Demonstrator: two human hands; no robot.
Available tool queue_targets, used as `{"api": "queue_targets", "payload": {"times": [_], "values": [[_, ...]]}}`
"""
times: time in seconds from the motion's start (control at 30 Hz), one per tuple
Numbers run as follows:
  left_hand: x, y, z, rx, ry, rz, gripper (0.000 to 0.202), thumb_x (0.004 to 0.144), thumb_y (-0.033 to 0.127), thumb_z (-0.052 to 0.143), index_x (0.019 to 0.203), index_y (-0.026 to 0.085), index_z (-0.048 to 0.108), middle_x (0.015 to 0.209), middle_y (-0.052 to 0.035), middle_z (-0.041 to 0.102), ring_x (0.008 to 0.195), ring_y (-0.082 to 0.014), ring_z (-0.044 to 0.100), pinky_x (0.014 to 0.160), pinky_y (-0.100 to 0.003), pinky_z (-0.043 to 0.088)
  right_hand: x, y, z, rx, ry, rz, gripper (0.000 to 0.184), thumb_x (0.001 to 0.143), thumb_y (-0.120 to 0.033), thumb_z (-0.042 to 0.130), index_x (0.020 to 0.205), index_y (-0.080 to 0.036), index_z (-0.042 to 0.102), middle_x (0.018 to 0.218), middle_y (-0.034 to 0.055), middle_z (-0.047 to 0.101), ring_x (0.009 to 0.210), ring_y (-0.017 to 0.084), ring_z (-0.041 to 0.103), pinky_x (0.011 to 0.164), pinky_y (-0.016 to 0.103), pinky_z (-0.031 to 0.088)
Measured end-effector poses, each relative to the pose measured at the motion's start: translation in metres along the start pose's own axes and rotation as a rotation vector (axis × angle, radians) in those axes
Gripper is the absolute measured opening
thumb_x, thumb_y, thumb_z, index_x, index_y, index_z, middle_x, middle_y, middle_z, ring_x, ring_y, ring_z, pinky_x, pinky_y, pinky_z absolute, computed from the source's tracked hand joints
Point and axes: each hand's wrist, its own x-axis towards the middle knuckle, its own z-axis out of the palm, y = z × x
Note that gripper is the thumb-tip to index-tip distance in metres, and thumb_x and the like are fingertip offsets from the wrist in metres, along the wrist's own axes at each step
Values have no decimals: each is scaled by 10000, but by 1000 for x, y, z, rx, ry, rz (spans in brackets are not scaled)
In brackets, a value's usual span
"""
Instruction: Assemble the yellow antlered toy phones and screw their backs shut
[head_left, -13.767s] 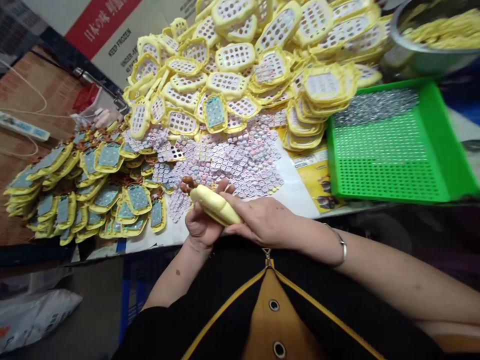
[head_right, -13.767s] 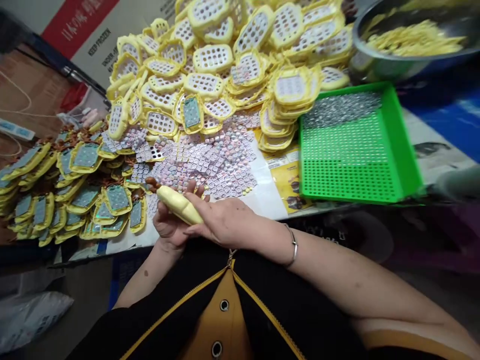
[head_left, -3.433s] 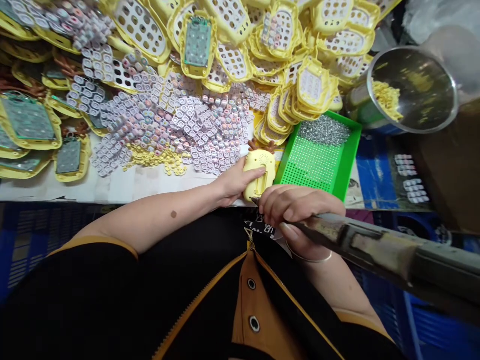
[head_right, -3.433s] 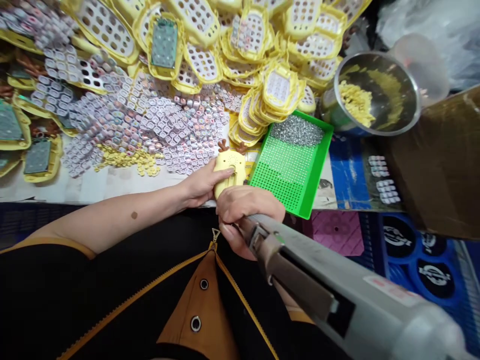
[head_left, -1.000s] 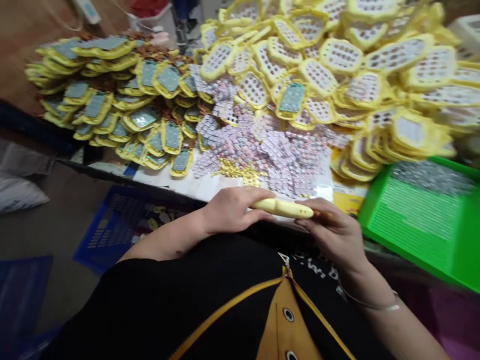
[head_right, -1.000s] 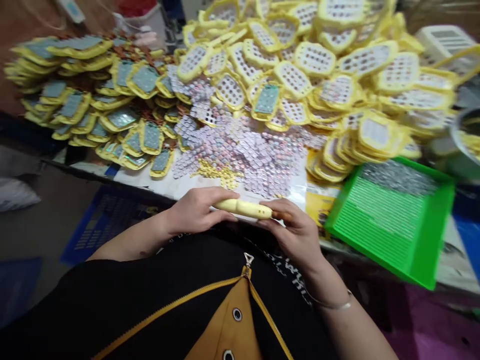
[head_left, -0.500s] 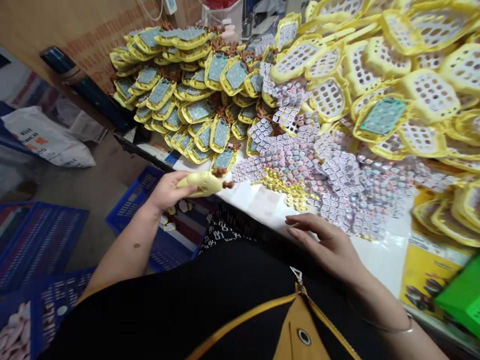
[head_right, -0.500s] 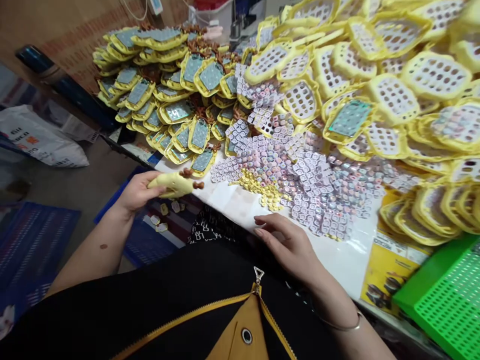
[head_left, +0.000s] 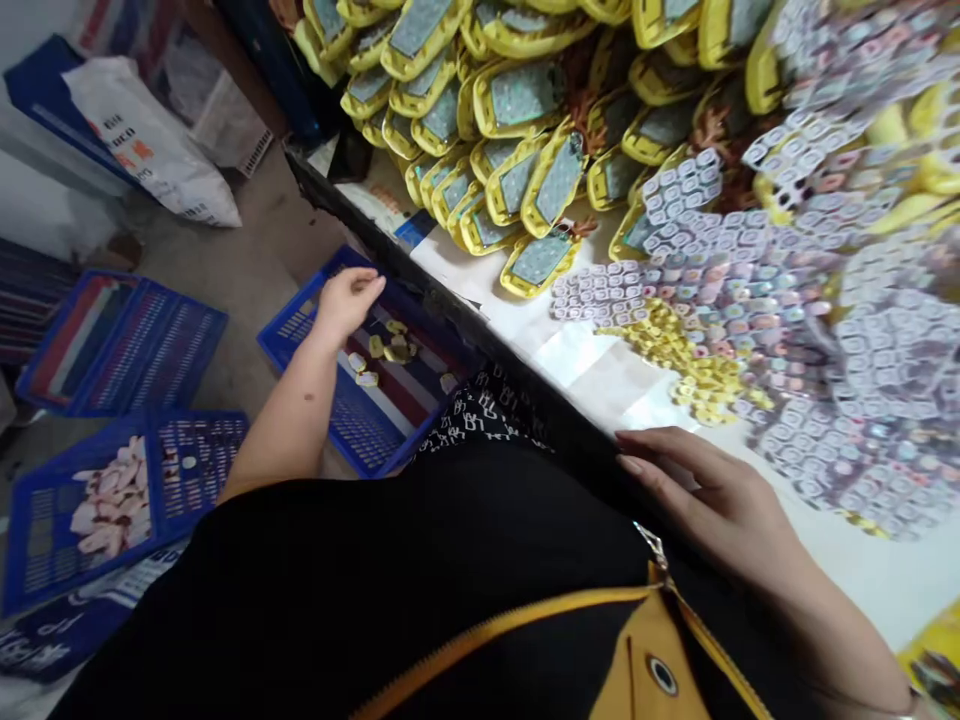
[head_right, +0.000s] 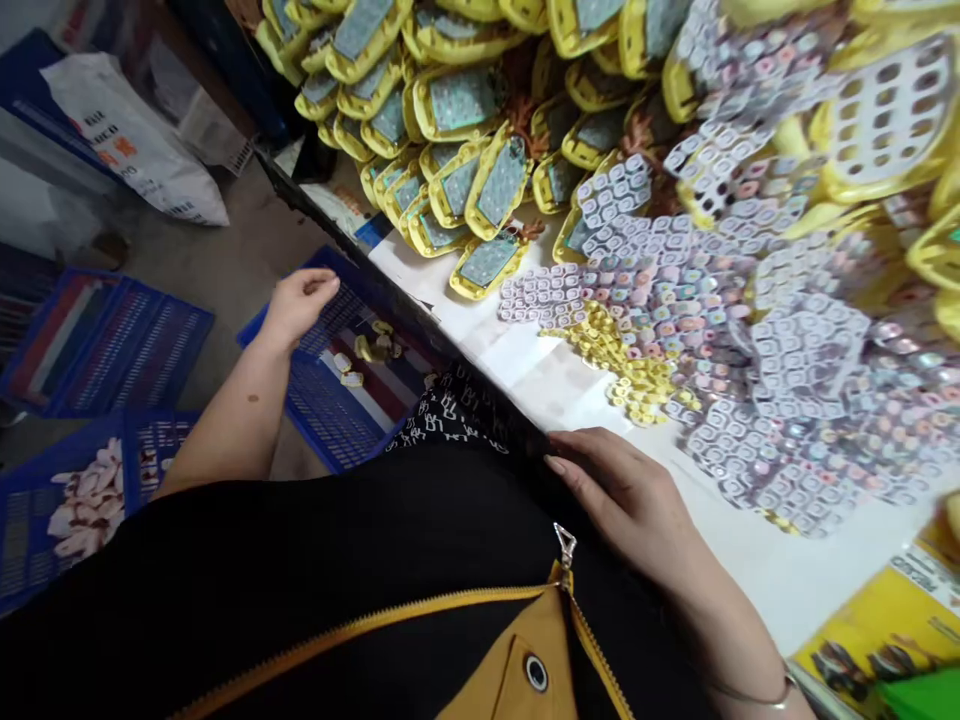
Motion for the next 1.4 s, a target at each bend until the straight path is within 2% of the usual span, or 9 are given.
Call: {"api": "queue_targets", "payload": {"times": [0.17,0.37,0.73,0.87,1.0,1.1,1.17,1.27,1.4], "values": [[9,93,55,97,181,631,476,885,348,636,1299,122,568,1355,-161,628,1302,-270,540,1164,-414,357,5,0,9,1,25,-2,241,910,-459,610,991,-266,729,910,73,777,796,239,757,706,372,642],[17,175,105,340,154,691,763,819,477,711,1448,120,470,1443,-235,521,1418,-420,372,1233,-606,26,7,0,14,12,74,-7,231,931,-409,580,984,-245,733,901,79,777,802,222,756,710,346,641],[27,191,106,505,198,752,602,872,206,549,1468,174,467,1444,-240,486,1397,-420,375,1179,-702,68,15,4,10,108,95,-81,209,952,-335,555,992,-210,718,904,74,770,831,178,735,765,303,605],[40,200,104,422,142,758,680,882,374,532,1507,141,398,1486,-245,385,1372,-473,352,1127,-667,211,16,5,4,124,104,-121,187,938,-270,594,1039,-185,727,974,83,772,888,161,725,820,287,577],[50,213,107,284,54,761,911,780,691,563,1551,358,211,1478,-50,435,1359,-537,312,1088,-696,232,16,8,-2,135,121,-108,179,925,-236,625,1045,-152,729,998,87,775,904,140,713,802,238,548],[42,227,109,240,30,768,933,751,696,574,1546,385,197,1434,-41,516,1351,-566,334,1056,-723,257,6,5,-17,88,120,-112,172,920,-231,632,1042,-155,727,989,78,772,885,136,709,796,240,545],[35,235,108,206,-1,770,906,767,678,554,1545,355,219,1378,-71,576,1360,-589,316,1031,-749,260,-9,4,-41,19,214,-120,172,937,-250,602,1041,-175,717,986,68,766,880,141,701,807,269,549],[26,241,99,197,-1,744,828,799,624,537,1530,313,305,1393,-93,580,1372,-585,326,1037,-761,291,-35,8,-95,-142,611,-17,188,966,-302,545,1005,-205,701,968,50,750,888,160,678,838,335,546],[16,231,82,82,135,677,725,715,544,667,1412,441,495,1442,56,581,1339,-486,482,1115,-712,383,-59,31,-162,-541,1094,418,188,928,-281,560,952,-182,718,988,128,702,959,269,636,916,487,491]]}}
